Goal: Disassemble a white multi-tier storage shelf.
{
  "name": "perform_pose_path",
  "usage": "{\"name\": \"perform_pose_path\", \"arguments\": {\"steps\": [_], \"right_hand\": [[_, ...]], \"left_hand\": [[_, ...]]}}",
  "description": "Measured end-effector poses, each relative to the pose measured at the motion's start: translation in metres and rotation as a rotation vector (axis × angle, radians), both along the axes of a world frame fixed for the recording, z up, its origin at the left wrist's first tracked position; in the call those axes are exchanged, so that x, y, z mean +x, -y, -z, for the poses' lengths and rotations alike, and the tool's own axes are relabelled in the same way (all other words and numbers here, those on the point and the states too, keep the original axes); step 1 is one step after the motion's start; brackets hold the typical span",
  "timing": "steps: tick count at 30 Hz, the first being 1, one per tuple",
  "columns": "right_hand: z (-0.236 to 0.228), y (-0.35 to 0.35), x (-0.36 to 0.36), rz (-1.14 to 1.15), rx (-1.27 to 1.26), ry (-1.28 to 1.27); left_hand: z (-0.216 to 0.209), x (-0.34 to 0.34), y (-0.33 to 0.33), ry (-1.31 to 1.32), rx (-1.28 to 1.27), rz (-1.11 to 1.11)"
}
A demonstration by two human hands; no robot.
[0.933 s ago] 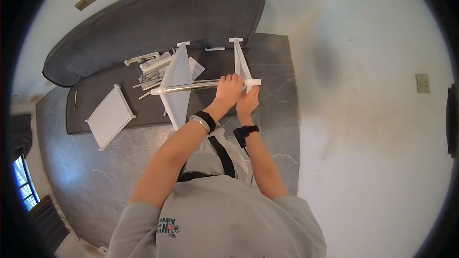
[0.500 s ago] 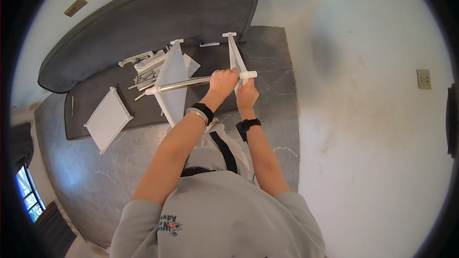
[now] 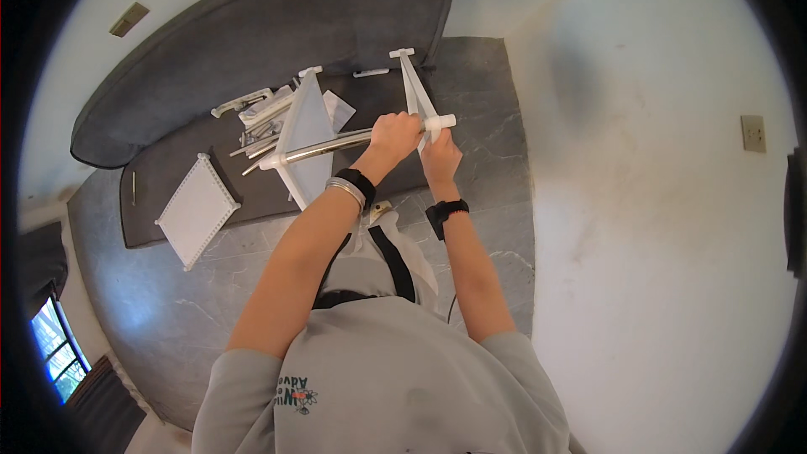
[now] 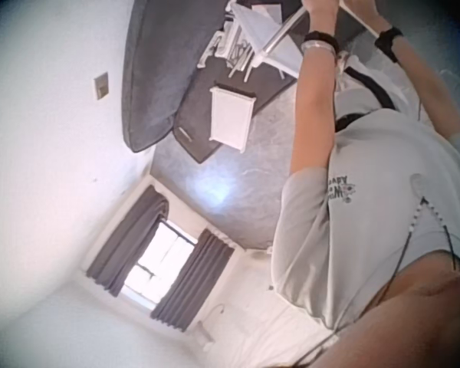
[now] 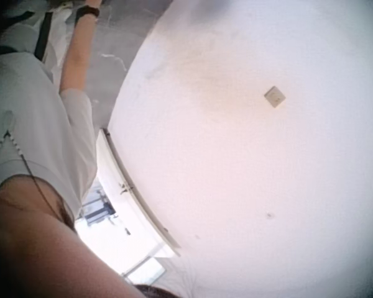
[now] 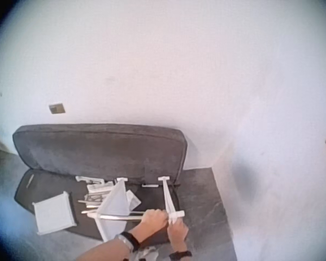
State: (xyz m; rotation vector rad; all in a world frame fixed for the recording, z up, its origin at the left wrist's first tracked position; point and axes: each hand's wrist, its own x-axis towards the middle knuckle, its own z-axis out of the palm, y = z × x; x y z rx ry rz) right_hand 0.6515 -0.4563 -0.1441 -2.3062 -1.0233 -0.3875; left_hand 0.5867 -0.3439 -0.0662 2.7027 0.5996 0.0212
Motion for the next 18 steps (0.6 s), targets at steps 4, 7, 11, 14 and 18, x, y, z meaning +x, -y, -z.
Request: {"name": "perform_pose_path", "arguments": {"steps": [4, 7, 11, 14, 18], "right_hand": [[-0.003, -0.001, 0.000, 0.029, 0.012, -0.042], [-0.009, -0.007, -0.005, 0.094, 0.029, -0.130], [-0.017, -0.012, -0.012, 0.129, 0.042, -0.188], [-0.018, -0.011, -0.008, 0.091, 0.010, -0.145], [-0.012, -0.007, 0.006, 0.011, -0.005, -0.043]], "left_hand": [[0.003, 0.001, 0.003, 0.035, -0.001, -0.021], [0.008, 0.003, 0.008, 0.129, 0.091, -0.081], [0.012, 0.002, 0.011, 0.164, 0.176, -0.136], [0.009, 0.001, 0.007, 0.105, 0.141, -0.128], [0.002, 0.004, 0.002, 0.075, 0.077, -0.087]]}}
